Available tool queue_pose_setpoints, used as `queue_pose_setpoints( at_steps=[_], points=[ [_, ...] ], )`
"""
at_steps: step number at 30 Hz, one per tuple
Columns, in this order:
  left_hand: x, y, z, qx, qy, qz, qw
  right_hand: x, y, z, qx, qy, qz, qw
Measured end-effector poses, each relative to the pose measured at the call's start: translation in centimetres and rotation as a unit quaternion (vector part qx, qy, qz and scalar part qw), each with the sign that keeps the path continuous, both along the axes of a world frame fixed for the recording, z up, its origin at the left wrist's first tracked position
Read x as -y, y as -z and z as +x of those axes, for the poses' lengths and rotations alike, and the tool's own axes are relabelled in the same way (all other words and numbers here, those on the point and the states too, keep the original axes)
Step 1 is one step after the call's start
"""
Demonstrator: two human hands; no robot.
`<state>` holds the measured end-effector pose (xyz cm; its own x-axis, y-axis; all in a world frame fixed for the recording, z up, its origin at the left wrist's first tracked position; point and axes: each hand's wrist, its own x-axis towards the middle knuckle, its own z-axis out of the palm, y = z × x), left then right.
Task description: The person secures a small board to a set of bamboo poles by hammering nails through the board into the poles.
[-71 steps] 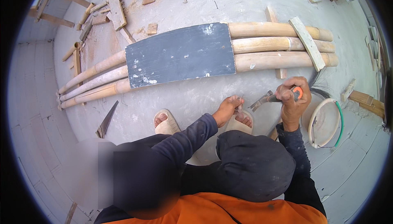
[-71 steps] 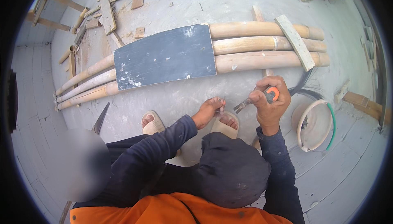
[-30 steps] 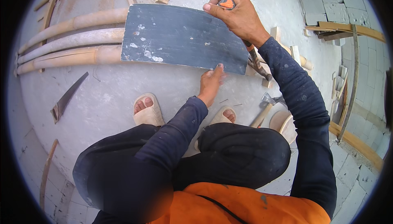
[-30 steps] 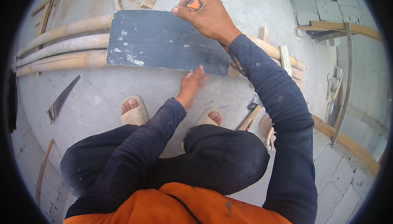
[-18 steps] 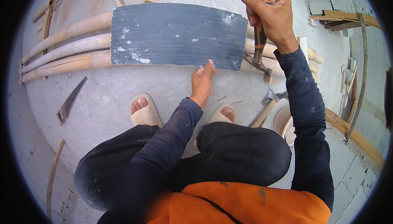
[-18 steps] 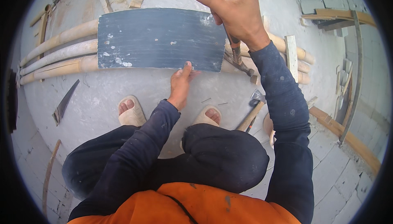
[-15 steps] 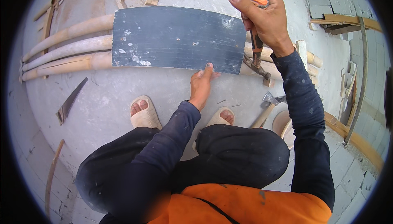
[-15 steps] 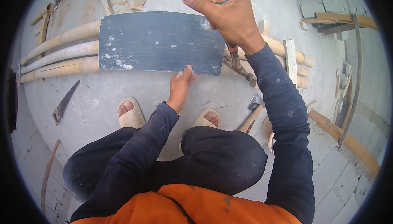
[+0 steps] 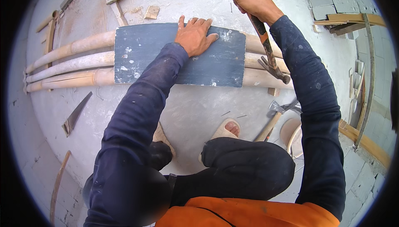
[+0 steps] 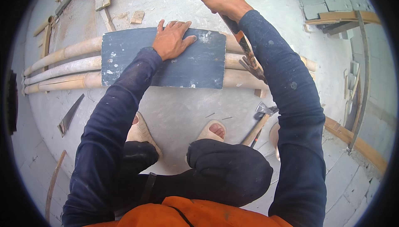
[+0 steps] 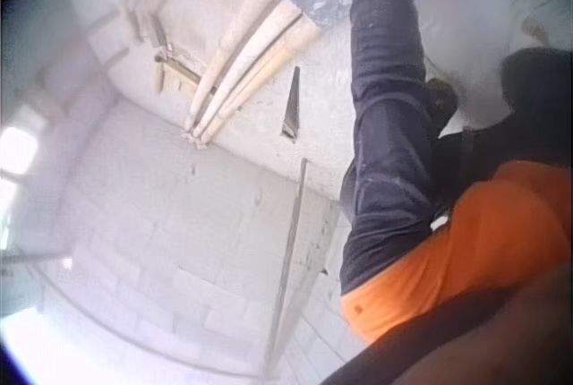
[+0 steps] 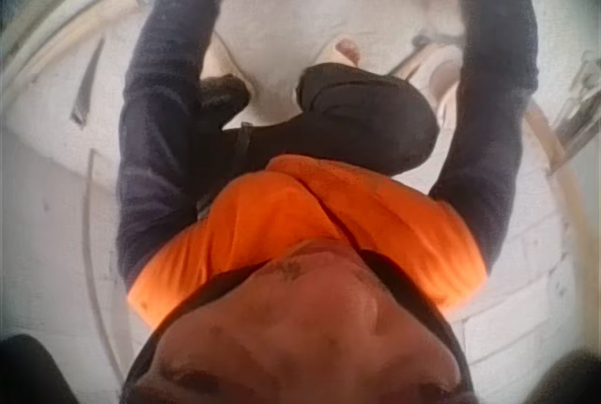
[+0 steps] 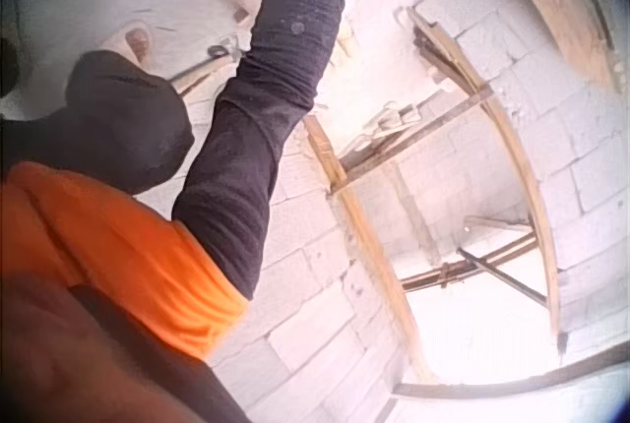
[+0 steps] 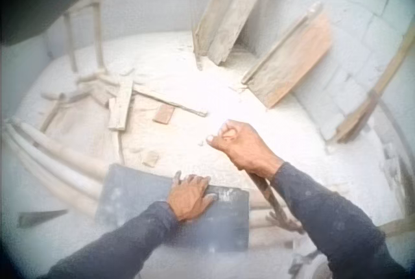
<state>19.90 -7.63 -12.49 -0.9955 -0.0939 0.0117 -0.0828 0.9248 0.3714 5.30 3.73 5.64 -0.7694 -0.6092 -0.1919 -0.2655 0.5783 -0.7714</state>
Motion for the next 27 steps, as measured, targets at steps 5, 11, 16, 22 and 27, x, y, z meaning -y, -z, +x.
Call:
queue_pose_setpoints(
  at_steps=[5, 11, 16, 22, 27],
  points=[
    [-1.4, -1.1, -1.2, -0.001, -0.048, 0.102, 0.994, 0.0, 2.2, -1.8, -0.046, -0.037, -0.094, 0.994],
    [-1.6, 0.5, -1.1, -0.107, -0.066, 0.107, 0.986, 4.4, 2.8, 1.2, 0.003, -0.147, -0.133, 0.980],
    [-1.1, 1.0, -0.6, -0.128, -0.064, 0.121, 0.982, -2.7, 1.4, -0.7, 0.007, -0.190, -0.212, 0.959],
    [-2.0, -0.9, -1.7, -0.101, -0.084, 0.100, 0.986, -14.6, -2.6, -0.7, 0.082, -0.064, -0.351, 0.930],
    [-2.1, -1.0, -2.1, -0.098, -0.085, 0.094, 0.987, -12.0, -2.8, -0.4, 0.009, -0.041, -0.248, 0.968]
  ],
)
